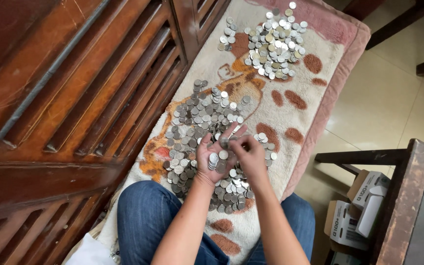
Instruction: The person sits on a rug and sorts a large pile of coins by hand, separating them into smaller piles and stacking them. The person occasionally moves coins between piles and forms neat stacks.
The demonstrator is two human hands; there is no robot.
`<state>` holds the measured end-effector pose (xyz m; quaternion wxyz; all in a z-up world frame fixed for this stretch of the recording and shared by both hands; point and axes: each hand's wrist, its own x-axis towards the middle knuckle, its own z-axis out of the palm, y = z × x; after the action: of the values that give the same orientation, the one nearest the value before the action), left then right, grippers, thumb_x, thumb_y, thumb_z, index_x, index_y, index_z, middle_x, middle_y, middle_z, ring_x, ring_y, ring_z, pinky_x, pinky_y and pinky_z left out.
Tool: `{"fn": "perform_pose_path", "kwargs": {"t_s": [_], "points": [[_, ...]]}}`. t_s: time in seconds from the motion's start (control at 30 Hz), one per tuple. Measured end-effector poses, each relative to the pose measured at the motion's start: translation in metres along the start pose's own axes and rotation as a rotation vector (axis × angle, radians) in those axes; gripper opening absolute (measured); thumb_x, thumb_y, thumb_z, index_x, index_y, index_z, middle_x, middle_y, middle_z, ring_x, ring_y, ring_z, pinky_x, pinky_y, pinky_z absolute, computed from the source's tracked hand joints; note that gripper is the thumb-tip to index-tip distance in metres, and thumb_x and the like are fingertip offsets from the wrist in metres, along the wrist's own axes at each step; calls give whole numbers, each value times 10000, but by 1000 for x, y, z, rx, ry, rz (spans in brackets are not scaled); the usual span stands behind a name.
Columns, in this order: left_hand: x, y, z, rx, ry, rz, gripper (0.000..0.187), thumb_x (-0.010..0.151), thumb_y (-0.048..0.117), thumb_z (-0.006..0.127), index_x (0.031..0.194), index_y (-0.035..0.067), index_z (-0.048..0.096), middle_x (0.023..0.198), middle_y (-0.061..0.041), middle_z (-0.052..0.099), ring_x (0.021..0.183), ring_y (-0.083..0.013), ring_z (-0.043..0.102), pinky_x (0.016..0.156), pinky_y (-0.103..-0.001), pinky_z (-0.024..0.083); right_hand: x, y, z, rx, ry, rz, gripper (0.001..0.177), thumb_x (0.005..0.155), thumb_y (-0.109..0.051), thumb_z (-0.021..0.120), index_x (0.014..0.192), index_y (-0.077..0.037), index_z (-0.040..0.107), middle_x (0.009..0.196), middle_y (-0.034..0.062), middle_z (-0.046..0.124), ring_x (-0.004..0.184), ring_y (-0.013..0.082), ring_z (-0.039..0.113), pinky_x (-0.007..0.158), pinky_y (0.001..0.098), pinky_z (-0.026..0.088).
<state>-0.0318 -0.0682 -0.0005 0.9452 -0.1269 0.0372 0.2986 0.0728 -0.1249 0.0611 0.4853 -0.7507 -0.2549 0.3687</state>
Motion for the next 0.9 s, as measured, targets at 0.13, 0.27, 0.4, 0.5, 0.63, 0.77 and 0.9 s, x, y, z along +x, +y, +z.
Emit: {"fn": "perform_pose_path", "kwargs": {"t_s": [0.13, 0.27, 0.4, 0.5, 0.63, 0.77, 0.9], "points": [[-3, -1, -3, 21, -74, 28, 962, 988, 572, 620, 1761, 63, 359, 1787, -259, 373, 1463, -444, 596, 1180, -608, 527, 0, -12, -30, 594, -121, 148, 107, 1040, -96, 775, 1093, -50, 694, 863, 5, 566, 613, 105, 506, 533, 267, 534], [-3, -1, 2, -33, -103, -17, 997, 974, 584, 651, 1748, 25, 361, 1701, -343, 440, 1431, -476, 608, 1160, -635, 532, -5, -40, -32, 642, -185, 169, 183, 1143, -166, 588, 1164, -31, 710, 893, 38, 602, 756, 118, 529, 625, 260, 511], [-13, -7, 29, -103, -26, -52, 978, 985, 620, 655, 1704, -4, 431, 1496, -301, 663, 1176, -347, 751, 1042, -596, 612, 40, 37, -20, -224, -161, -144, 239, 930, -275, 915, 1093, -138, 807, 967, 100, 748, 871, 272, 720, 799, 428, 592], [-17, -15, 48, -91, 89, -22, 687, 1010, 597, 693, 1365, 9, 716, 1213, -190, 797, 930, -197, 742, 931, -361, 631, 24, -2, -20, -584, -254, -350, 400, 932, -210, 864, 1321, -253, 783, 1086, 123, 630, 1005, 411, 715, 886, 523, 606], [-8, -3, 15, -75, 69, -60, 829, 990, 652, 683, 1454, -35, 669, 1237, -216, 782, 936, -175, 752, 927, -468, 655, 25, -2, -21, -549, -262, -366, 182, 922, -216, 875, 1090, -224, 805, 1085, 63, 619, 972, 338, 705, 868, 469, 585], [3, 6, -14, -26, -32, -74, 1012, 984, 697, 613, 1677, -26, 470, 1467, -313, 687, 1172, -399, 739, 1056, -595, 604, 6, -23, -33, 452, -329, 76, 155, 1071, -98, 670, 1201, -38, 729, 944, 50, 584, 875, 167, 537, 737, 313, 494], [-3, -3, 22, -15, -93, -59, 1041, 1000, 650, 588, 1759, -9, 319, 1686, -290, 512, 1133, -410, 760, 1099, -579, 600, 14, 18, -33, 601, -332, 171, 257, 1149, -260, 641, 1075, -22, 705, 891, 60, 565, 808, 191, 551, 651, 295, 464]]}}
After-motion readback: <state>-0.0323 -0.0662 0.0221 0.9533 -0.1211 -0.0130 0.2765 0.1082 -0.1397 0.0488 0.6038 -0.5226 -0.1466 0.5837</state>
